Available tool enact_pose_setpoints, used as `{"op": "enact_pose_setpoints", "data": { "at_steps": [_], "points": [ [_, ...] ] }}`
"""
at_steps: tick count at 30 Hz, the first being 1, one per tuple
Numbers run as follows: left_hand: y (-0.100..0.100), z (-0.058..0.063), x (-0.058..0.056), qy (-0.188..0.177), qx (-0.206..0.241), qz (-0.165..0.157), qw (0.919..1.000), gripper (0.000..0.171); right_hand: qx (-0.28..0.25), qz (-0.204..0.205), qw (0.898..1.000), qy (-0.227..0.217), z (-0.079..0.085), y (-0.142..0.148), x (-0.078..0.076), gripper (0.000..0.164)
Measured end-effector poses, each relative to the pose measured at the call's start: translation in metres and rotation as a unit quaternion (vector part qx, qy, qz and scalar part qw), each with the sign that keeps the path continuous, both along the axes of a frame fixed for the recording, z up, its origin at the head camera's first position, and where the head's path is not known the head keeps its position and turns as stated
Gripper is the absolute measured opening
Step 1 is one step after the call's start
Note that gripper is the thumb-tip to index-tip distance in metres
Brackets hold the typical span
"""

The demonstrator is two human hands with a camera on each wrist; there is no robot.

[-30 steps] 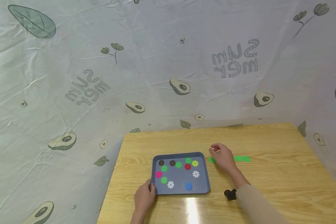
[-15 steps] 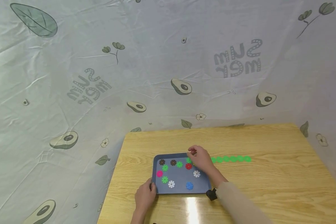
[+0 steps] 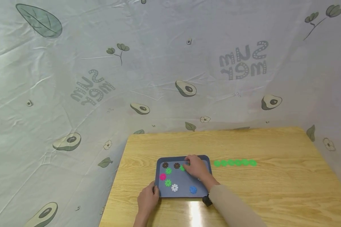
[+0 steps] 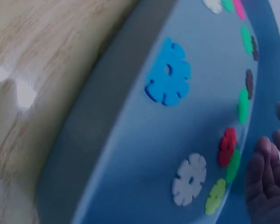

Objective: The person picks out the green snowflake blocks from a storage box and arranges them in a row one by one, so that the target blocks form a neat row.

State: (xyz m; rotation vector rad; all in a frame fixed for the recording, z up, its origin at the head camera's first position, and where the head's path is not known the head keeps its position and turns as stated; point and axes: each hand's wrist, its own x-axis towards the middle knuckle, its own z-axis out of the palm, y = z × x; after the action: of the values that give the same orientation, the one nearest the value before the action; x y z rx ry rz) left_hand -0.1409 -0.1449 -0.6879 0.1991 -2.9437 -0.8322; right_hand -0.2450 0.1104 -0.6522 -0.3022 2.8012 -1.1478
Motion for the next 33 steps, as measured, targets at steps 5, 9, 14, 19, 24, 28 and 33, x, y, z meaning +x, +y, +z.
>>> {"op": "enact_pose_setpoints", "data": {
  "at_steps": [5,9,14,19,24,28,33],
  "points": [
    [0.000,-0.001,0.001,-0.011,-0.001,0.002,0.9999,0.028,0.061,-0.008,0.998,-0.010,-0.004,-0.009,0.005,0.033],
    [0.001,-0.002,0.002,-0.008,-0.002,0.003,1.0000,0.028,0.086,-0.020,0.996,-0.024,-0.004,-0.013,0.008,0.039],
    [0.002,0.000,0.001,-0.004,-0.004,0.001,1.0000,0.029,0.096,-0.016,0.995,-0.025,-0.004,-0.014,0.007,0.036],
    [0.002,0.000,0.000,-0.004,-0.005,0.001,1.0000,0.028,0.103,-0.007,0.994,-0.034,-0.001,-0.014,0.005,0.033],
    [0.001,-0.002,-0.002,-0.007,-0.007,0.002,0.9999,0.028,0.103,-0.010,0.994,-0.039,-0.005,-0.015,0.000,0.032],
    [0.001,-0.001,-0.003,-0.014,-0.001,0.005,0.9999,0.028,0.092,-0.023,0.995,-0.023,-0.009,-0.016,-0.001,0.030],
    [0.001,0.000,-0.002,-0.014,0.001,0.008,0.9999,0.028,0.065,-0.040,0.997,-0.001,-0.010,-0.020,0.003,0.026]
  ]
}}
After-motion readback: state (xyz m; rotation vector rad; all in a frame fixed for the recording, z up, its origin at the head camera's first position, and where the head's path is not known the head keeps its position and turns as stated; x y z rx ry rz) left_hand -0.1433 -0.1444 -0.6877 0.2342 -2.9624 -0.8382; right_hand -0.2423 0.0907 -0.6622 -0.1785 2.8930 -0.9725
